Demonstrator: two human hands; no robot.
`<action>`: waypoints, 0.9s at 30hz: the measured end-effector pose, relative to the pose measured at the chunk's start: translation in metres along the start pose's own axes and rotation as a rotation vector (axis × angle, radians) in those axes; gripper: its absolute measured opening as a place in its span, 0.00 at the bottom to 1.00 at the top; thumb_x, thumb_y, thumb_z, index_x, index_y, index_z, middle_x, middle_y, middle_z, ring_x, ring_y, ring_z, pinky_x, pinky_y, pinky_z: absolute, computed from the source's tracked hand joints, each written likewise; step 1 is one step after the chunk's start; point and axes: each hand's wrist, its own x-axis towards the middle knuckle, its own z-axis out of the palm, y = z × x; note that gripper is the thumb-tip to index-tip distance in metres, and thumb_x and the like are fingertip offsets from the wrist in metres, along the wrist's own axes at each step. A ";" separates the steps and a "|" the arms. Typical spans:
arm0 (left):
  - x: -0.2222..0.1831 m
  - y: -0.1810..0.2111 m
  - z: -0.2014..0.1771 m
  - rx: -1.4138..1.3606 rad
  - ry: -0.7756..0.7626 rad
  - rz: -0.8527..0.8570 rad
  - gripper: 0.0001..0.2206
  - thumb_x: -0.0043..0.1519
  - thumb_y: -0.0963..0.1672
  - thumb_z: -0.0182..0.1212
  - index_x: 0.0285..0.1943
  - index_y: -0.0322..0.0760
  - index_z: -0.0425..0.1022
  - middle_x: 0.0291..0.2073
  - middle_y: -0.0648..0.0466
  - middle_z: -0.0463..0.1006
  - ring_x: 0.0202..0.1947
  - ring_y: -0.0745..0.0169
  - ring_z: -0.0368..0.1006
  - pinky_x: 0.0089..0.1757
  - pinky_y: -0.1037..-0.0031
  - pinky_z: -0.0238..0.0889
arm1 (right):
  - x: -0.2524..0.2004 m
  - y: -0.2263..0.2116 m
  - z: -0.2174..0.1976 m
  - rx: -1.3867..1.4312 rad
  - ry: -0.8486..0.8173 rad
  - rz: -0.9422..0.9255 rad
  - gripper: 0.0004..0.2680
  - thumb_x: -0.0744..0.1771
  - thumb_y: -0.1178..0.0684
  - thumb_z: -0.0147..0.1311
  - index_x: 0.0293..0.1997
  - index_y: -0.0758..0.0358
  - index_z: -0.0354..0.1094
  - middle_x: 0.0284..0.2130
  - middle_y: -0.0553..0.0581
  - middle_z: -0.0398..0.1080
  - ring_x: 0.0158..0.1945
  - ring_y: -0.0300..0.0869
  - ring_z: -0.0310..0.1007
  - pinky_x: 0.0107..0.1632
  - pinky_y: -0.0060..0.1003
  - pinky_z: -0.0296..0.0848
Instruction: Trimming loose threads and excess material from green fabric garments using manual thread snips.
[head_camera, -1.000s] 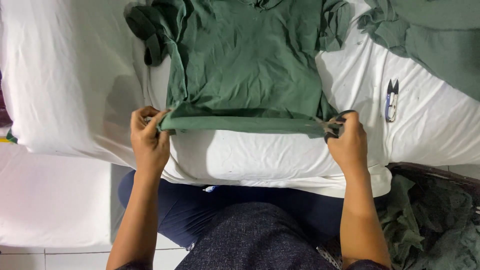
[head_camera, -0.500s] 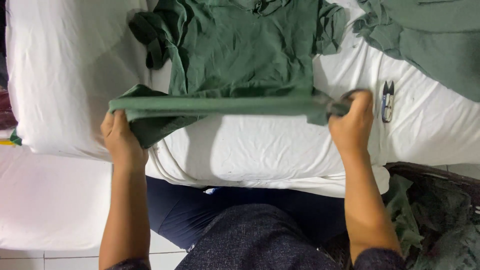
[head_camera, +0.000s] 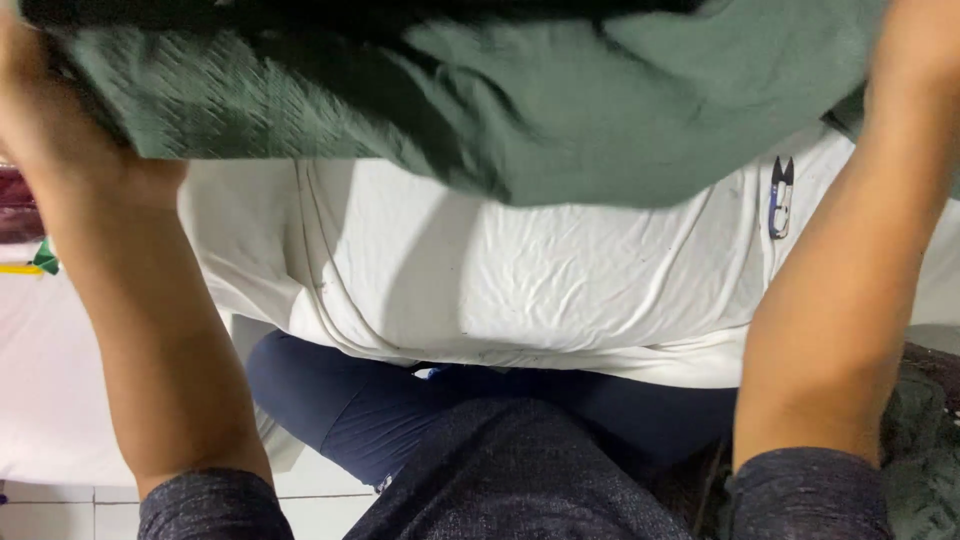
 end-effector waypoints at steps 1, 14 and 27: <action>-0.003 -0.001 0.009 0.003 0.064 -0.028 0.22 0.52 0.54 0.71 0.51 0.41 0.84 0.52 0.51 0.84 0.62 0.48 0.81 0.66 0.57 0.77 | 0.002 -0.001 -0.007 -0.180 -0.071 -0.036 0.14 0.63 0.73 0.49 0.49 0.63 0.60 0.44 0.62 0.65 0.48 0.51 0.64 0.53 0.44 0.61; -0.069 -0.116 -0.076 0.733 0.401 -0.211 0.13 0.64 0.46 0.53 0.55 0.45 0.75 0.43 0.61 0.76 0.45 0.71 0.70 0.46 0.81 0.65 | -0.111 -0.092 0.005 0.475 -0.088 0.707 0.10 0.70 0.64 0.45 0.45 0.51 0.47 0.42 0.58 0.62 0.25 0.37 0.69 0.38 0.41 0.90; -0.148 -0.189 0.020 0.966 0.017 -0.029 0.11 0.68 0.45 0.53 0.39 0.35 0.79 0.29 0.46 0.76 0.34 0.47 0.74 0.46 0.60 0.63 | -0.228 -0.180 0.072 0.177 -0.090 0.155 0.13 0.63 0.59 0.71 0.42 0.62 0.64 0.29 0.55 0.70 0.33 0.47 0.75 0.38 0.35 0.75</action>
